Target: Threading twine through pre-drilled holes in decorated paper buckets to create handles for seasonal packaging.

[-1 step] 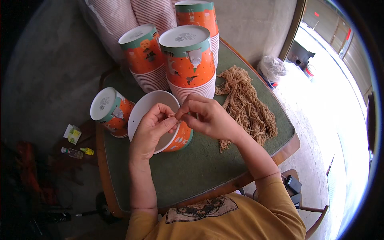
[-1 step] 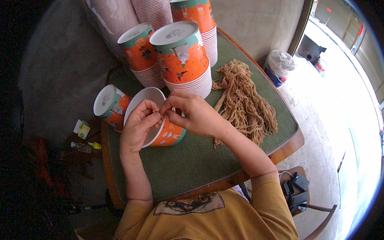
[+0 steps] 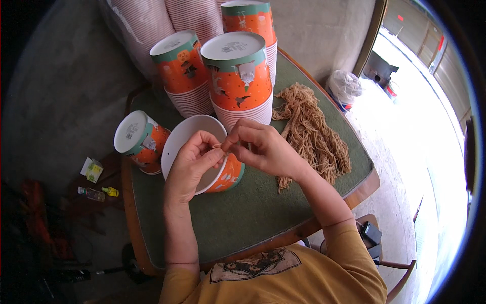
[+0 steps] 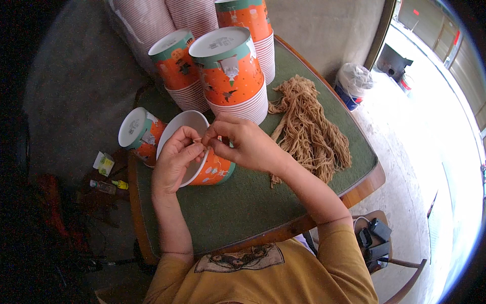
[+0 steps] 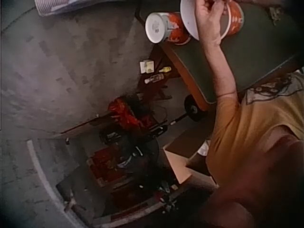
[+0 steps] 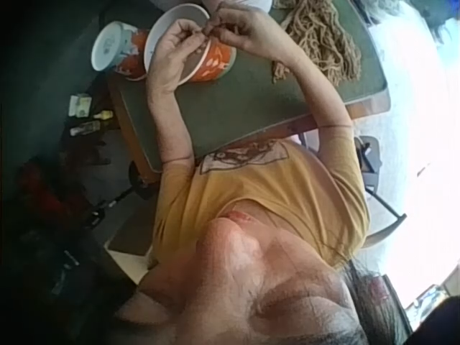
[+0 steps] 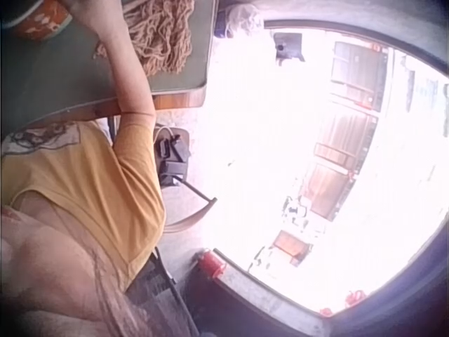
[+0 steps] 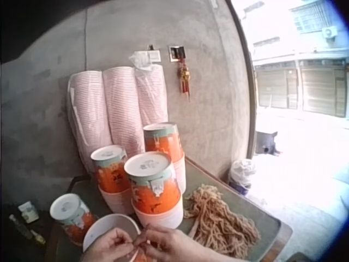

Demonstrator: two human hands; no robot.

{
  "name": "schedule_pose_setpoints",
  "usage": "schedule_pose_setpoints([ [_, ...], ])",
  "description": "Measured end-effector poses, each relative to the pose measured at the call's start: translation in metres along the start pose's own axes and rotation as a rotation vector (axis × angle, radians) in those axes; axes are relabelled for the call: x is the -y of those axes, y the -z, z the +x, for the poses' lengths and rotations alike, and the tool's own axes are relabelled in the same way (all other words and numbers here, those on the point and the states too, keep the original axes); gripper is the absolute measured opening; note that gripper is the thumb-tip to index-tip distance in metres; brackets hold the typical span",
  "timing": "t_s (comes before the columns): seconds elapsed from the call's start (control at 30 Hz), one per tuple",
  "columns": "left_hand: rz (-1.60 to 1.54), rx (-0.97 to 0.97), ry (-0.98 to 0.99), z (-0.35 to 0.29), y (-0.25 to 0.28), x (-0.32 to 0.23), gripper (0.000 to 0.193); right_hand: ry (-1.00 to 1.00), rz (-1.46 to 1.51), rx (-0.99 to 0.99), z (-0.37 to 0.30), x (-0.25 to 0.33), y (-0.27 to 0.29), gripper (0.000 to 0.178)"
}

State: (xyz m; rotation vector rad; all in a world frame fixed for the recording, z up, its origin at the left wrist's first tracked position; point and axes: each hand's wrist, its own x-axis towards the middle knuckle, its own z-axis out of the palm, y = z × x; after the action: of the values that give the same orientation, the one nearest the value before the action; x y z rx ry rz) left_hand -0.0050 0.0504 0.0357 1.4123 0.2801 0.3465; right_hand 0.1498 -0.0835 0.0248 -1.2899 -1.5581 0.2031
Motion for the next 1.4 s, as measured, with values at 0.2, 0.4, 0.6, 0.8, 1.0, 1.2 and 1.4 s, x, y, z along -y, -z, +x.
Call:
schedule_pose_setpoints([
  [0.2,0.091,-0.029,-0.029,0.0,-0.001,0.0,0.01,-0.077,-0.002,-0.015,0.0,0.001,-0.004,0.012],
  [0.4,0.182,-0.045,-0.085,0.002,-0.002,0.001,0.01,-0.059,-0.053,-0.035,-0.001,0.0,-0.005,0.013],
  [0.6,0.431,-0.086,-0.207,0.002,-0.002,0.007,0.011,-0.16,-0.061,0.005,0.0,0.008,-0.004,0.014],
  [0.8,0.799,-0.111,-0.42,0.002,-0.009,0.003,0.013,-0.128,-0.081,-0.06,-0.002,-0.001,-0.006,0.016],
  [1.0,0.904,-0.114,-0.531,0.001,-0.01,0.0,0.016,-0.152,-0.029,-0.081,0.0,-0.005,-0.007,0.019],
  [1.2,0.943,-0.117,-0.593,0.003,-0.009,0.004,0.02,-0.139,0.013,-0.06,0.0,-0.008,-0.006,0.018],
  [1.4,1.073,-0.106,-0.696,0.001,-0.01,0.005,0.023,-0.09,0.019,-0.021,0.0,-0.009,-0.001,0.016],
])
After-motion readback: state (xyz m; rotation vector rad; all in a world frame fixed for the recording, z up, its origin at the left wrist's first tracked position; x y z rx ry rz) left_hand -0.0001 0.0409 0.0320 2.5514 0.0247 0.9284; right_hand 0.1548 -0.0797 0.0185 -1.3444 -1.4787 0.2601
